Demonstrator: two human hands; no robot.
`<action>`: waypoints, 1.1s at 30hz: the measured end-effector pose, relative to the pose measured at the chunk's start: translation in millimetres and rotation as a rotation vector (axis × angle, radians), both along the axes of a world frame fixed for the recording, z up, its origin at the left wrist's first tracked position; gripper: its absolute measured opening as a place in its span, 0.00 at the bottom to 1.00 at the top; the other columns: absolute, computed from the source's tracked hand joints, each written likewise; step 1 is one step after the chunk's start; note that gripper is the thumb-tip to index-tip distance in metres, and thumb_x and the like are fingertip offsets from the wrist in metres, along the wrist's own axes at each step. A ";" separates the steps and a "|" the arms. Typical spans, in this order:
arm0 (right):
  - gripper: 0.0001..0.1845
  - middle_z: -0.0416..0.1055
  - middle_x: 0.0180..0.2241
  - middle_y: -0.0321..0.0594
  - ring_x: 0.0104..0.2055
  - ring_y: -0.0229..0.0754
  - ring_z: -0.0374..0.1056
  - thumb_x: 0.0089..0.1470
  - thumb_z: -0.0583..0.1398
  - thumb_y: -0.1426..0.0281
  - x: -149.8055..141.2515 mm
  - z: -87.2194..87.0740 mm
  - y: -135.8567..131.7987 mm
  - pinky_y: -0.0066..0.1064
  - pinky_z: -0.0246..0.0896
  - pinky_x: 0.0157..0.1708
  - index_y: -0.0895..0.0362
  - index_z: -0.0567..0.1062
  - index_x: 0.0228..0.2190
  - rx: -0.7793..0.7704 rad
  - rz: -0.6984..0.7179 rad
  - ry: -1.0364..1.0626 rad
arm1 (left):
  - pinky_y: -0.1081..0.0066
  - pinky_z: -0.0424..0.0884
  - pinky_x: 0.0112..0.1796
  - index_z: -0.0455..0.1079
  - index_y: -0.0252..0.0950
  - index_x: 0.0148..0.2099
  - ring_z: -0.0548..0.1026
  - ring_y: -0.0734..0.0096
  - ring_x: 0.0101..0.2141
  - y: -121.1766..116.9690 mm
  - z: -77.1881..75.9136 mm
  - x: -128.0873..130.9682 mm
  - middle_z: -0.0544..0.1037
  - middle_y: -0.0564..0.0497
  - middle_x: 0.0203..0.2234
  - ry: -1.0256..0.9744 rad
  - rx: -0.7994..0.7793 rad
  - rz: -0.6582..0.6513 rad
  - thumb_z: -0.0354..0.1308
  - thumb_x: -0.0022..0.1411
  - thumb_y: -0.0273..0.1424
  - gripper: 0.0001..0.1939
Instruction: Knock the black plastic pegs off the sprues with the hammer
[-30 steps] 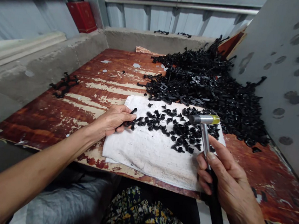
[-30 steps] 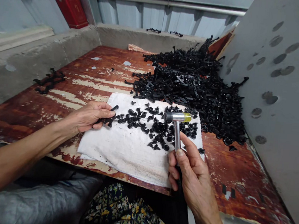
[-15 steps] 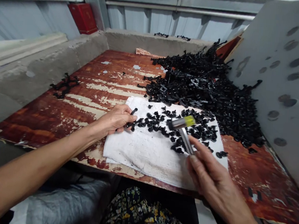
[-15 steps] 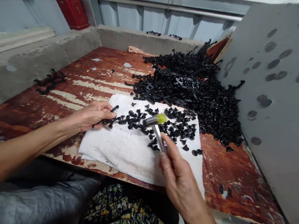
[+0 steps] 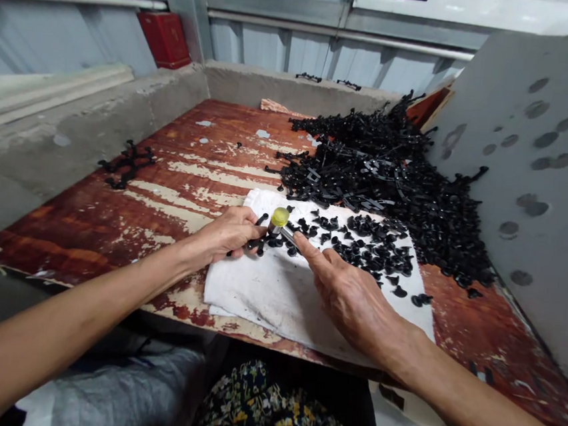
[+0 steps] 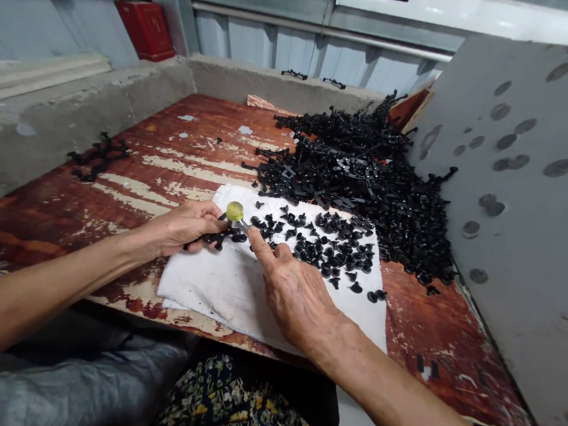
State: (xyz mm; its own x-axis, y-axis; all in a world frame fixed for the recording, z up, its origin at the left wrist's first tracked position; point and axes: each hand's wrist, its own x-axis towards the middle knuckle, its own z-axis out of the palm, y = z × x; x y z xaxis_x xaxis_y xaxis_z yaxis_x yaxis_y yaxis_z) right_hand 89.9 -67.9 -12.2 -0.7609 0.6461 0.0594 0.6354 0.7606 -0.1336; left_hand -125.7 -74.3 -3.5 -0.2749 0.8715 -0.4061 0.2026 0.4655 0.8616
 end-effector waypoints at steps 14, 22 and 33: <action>0.42 0.74 0.36 0.48 0.24 0.40 0.68 0.52 0.46 0.84 -1.5 -1.9 -1.3 0.32 0.67 0.26 0.57 0.53 0.67 -0.031 -0.029 -0.040 | 0.78 0.46 0.12 0.62 0.36 0.30 0.57 0.81 0.07 -3.8 -6.1 -1.0 0.71 0.53 0.11 0.052 0.004 -0.056 0.55 0.59 0.22 0.08; 0.36 0.72 0.32 0.44 0.28 0.41 0.67 0.56 0.46 0.79 7.2 -2.1 3.5 0.35 0.69 0.32 0.57 0.58 0.66 -0.059 0.065 0.232 | 0.78 0.46 0.12 0.63 0.38 0.32 0.61 0.78 0.08 -3.8 -26.3 -14.1 0.73 0.53 0.13 0.066 0.038 -0.098 0.58 0.58 0.29 0.05; 0.37 0.68 0.31 0.43 0.23 0.38 0.60 0.55 0.45 0.81 5.4 -0.8 -6.3 0.29 0.62 0.24 0.62 0.57 0.65 0.014 0.061 0.279 | 0.78 0.46 0.12 0.62 0.38 0.30 0.59 0.80 0.08 -4.9 -27.5 -13.3 0.73 0.53 0.12 0.031 0.062 -0.103 0.58 0.58 0.29 0.07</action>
